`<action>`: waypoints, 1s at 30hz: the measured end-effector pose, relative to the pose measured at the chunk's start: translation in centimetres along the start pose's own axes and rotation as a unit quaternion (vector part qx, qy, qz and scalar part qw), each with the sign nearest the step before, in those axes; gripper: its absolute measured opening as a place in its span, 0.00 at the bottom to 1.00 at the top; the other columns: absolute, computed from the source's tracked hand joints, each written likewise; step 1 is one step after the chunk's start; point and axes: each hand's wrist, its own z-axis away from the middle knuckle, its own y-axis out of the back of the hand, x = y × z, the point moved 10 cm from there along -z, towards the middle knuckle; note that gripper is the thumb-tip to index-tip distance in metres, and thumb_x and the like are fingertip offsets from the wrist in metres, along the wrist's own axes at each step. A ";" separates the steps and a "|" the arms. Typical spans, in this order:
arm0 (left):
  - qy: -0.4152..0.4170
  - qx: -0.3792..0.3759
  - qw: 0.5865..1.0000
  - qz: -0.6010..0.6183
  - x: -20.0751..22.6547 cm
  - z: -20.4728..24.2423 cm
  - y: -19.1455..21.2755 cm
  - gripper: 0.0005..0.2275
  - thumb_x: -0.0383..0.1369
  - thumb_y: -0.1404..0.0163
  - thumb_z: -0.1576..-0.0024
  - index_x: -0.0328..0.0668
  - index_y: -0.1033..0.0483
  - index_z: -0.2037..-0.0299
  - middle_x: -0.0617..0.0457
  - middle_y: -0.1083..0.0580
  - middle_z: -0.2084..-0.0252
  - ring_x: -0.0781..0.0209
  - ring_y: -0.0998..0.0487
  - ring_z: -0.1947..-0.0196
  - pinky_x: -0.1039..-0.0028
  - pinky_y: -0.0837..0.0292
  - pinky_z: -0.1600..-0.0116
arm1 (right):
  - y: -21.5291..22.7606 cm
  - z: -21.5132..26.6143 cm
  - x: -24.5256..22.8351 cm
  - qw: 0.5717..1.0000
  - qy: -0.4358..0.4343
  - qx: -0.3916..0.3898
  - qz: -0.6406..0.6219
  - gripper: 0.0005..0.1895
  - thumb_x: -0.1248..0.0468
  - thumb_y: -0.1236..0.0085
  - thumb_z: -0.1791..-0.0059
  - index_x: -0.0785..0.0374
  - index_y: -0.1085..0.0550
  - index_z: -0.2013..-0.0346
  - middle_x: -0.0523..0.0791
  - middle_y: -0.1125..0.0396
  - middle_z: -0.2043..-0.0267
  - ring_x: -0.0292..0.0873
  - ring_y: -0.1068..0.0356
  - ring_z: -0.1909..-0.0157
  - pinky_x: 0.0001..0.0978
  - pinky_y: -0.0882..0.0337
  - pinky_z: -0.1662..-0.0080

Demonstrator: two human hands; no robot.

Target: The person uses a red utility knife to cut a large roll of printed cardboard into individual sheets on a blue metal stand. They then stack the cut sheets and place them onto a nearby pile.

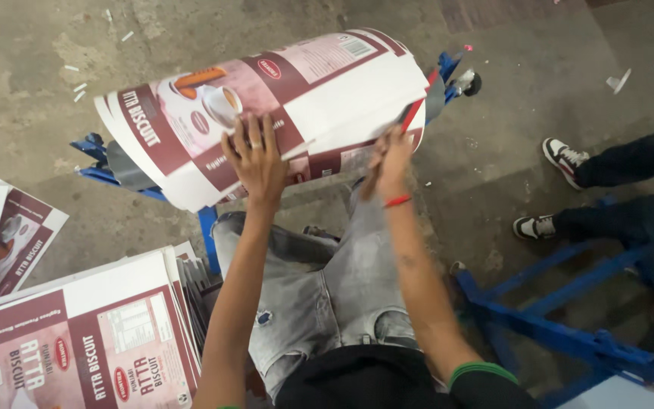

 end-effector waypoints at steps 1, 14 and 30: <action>-0.008 0.015 1.000 -0.010 0.6 1.3 0.4 0.26 0.31 0.45 0.46 0.39 0.28 0.35 0.41 0.32 0.34 0.39 0.37 0.31 0.41 0.51 0.27 | -1.4 2.3 1.2 1.000 0.004 -0.016 0.021 0.17 0.49 0.55 0.41 0.56 0.35 0.67 0.39 0.43 0.80 0.34 0.44 0.84 0.28 0.42 0.83; 0.100 -0.227 0.967 0.052 -5.4 -10.1 -5.9 0.17 0.29 0.47 0.43 0.41 0.24 0.43 0.43 0.24 0.43 0.44 0.27 0.37 0.49 0.42 0.25 | -3.8 6.0 0.4 0.962 -0.184 -0.199 -0.019 0.09 0.56 0.52 0.42 0.54 0.34 0.64 0.36 0.46 0.79 0.33 0.46 0.83 0.26 0.43 0.81; -0.010 0.028 0.999 0.044 0.1 -0.4 4.6 0.23 0.29 0.46 0.46 0.34 0.26 0.38 0.42 0.28 0.37 0.39 0.31 0.35 0.43 0.44 0.29 | -0.4 1.3 2.3 1.000 0.001 0.010 0.016 0.10 0.55 0.54 0.41 0.54 0.33 0.64 0.37 0.44 0.78 0.34 0.44 0.82 0.29 0.40 0.78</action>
